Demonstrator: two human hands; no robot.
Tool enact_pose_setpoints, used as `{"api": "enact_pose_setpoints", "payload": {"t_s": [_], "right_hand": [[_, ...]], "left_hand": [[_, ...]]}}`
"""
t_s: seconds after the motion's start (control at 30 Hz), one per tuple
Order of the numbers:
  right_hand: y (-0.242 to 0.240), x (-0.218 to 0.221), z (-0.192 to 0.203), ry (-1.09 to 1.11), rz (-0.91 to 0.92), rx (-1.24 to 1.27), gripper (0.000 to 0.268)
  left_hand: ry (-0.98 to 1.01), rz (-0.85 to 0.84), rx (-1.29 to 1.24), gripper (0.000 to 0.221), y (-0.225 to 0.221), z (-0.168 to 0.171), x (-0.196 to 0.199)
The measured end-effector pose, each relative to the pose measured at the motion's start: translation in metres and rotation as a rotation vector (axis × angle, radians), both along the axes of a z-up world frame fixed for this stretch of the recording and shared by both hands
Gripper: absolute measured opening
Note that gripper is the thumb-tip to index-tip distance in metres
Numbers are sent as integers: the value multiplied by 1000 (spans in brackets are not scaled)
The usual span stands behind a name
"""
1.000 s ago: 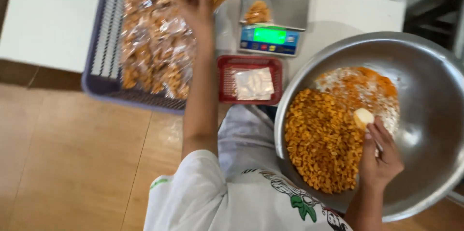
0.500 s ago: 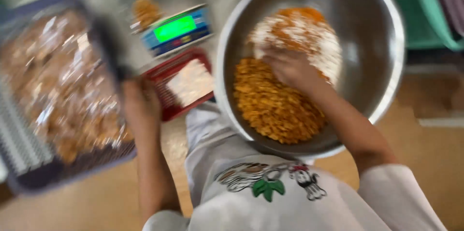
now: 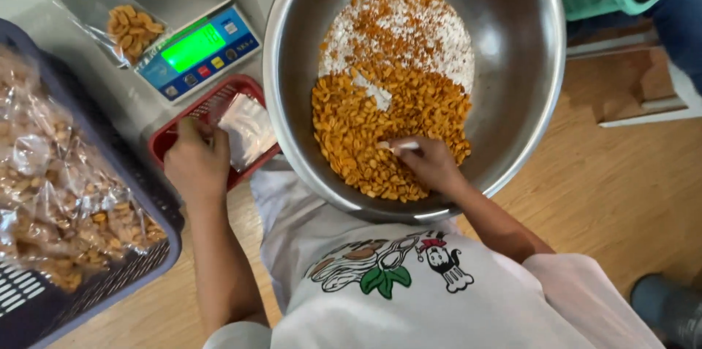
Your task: Applying wax coating to nuts in a large bowl and packaging them into small bags for weighing
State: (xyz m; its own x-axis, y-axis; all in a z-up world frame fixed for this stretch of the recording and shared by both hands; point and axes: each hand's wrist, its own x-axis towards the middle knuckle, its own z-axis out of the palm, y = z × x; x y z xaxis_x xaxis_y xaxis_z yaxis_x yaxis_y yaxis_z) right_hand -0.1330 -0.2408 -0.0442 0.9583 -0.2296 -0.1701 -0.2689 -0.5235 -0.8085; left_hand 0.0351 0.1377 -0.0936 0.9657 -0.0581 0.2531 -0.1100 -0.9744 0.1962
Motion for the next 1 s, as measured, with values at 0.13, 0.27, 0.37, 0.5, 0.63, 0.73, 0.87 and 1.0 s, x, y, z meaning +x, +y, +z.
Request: {"api": "enact_pose_setpoints", "payload": {"t_s": [0.13,0.27,0.37,0.5,0.63,0.73,0.87,1.0], "right_hand": [[-3,14,5,47,-118,485,15],[2,41,18,15,-228,668,23],[-2,47,17,-18,-268,842,26],[20,64,90,-164,-271,829,27],[27,66,131,-375,70,332,26],[43,71,138,-745,501,-142,28],[7,64,89,-732,898,-677,17],[-11,61,82,-1066,209,-756,16]], "left_hand": [[197,-23,-828,29,-21,84,-16],[263,-190,-1614,27,-54,105,-33],[685,-285,-1523,15,-81,112,-46],[875,-574,-1612,8,-110,99,-53],[898,-650,-1768,16,-124,96,-55],[728,-718,-1359,30,-120,107,-41],[525,-824,-995,55,-121,131,-13],[509,-639,-1480,25,-163,80,-26]]}}
